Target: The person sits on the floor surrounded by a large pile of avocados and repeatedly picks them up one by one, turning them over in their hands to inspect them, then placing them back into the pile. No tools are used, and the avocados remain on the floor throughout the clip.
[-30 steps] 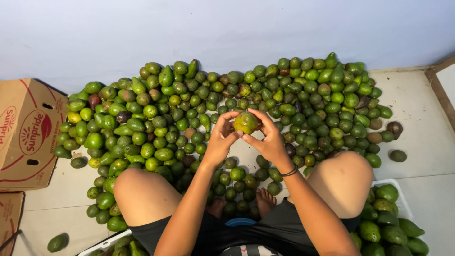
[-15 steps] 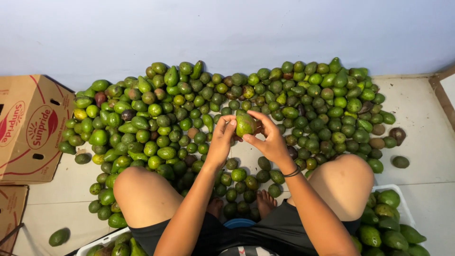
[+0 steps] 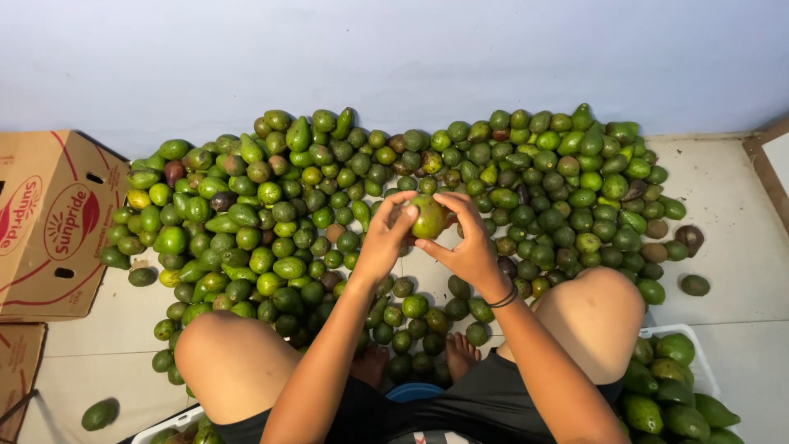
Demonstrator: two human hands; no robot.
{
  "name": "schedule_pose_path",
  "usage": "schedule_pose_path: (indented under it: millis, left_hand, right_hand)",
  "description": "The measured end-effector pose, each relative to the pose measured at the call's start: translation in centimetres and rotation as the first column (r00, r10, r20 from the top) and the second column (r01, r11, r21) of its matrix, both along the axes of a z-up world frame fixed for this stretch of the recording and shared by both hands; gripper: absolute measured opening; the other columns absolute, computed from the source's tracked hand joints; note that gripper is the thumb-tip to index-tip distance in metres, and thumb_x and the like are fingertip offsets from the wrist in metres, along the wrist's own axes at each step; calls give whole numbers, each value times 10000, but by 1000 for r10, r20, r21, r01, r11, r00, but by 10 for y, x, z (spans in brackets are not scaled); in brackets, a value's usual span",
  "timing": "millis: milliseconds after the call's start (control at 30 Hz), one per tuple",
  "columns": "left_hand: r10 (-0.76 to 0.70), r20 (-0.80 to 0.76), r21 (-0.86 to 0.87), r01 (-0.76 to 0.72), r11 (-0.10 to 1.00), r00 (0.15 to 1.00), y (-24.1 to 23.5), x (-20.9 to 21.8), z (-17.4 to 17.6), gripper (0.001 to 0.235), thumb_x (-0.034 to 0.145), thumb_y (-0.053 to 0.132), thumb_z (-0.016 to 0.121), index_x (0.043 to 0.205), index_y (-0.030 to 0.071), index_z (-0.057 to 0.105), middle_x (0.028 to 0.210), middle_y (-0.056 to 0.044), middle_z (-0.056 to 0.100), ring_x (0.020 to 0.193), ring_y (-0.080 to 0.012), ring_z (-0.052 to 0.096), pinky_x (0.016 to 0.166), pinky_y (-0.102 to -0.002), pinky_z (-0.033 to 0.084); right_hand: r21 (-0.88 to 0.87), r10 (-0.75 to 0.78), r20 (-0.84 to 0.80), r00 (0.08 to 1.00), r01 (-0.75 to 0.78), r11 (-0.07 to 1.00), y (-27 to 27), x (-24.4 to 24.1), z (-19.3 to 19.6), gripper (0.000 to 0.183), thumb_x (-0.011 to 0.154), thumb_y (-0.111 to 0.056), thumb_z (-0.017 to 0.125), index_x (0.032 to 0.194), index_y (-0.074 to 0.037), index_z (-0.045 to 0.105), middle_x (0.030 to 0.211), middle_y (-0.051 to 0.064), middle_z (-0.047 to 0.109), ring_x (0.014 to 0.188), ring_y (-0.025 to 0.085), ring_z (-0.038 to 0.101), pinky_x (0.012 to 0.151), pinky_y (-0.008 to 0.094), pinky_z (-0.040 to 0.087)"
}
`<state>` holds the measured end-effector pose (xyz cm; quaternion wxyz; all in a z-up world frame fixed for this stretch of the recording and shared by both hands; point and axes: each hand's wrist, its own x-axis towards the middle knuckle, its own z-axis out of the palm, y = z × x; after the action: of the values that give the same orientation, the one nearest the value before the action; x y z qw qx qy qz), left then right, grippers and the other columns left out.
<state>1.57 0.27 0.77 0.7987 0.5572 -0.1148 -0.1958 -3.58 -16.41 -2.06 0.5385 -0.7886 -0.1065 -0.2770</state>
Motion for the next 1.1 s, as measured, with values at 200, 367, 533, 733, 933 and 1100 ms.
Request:
schedule_pose_path:
  millis: [200,367,533,733,933,1100]
  left_hand:
    - [-63,-209,98,85,992,976,-15,7,-15,633,1040,558,458,1353,22,578,1100,-243,708,893,-353,759,714,-448,634]
    - [-19,-81,158,32,987,997,-3,8,-20,559,988,487,627,1257,-2,591,1082,-232,650,869,-332,704,675,-454,637]
    - [-49,-10,100,50,994,999,0,3,-12,496,1017,378,614,1350,15,558,1116,-193,589,870,-274,677,706,-398,628]
    - [-127,155,138,105,985,980,7,5,-19,540,968,284,700,1445,79,552,1230,-163,570,843,-192,653,721,-338,597]
    - [-154,153,178,126,976,976,10,4,-8,586,921,185,775,1448,70,544,1167,-160,578,797,-175,655,709,-345,571]
    - [-46,-21,156,48,987,999,1,20,-37,432,1015,356,643,1256,-3,636,913,-169,645,666,-211,689,597,-312,578]
  right_hand:
    - [-99,78,30,996,-75,992,5,0,23,608,862,-133,844,1379,-14,548,1345,186,553,1189,449,586,930,601,511]
    - [-67,-45,-65,997,40,997,7,4,24,578,851,-182,870,1347,-30,616,1186,195,630,1042,434,662,838,561,568]
    - [-7,-130,-190,973,131,991,4,6,9,586,834,-396,871,1272,-44,706,874,193,687,623,266,668,530,376,565]
    - [396,64,-456,887,138,908,-5,17,-19,380,981,-347,693,1147,-6,671,743,169,609,505,244,652,442,321,581]
    - [495,198,-530,824,112,862,-8,19,-22,421,1060,-437,540,1034,-22,606,704,132,555,464,260,651,412,336,566]
    - [254,159,-406,900,-56,965,-4,0,26,635,974,-446,634,1416,-15,484,865,172,665,738,263,717,671,398,612]
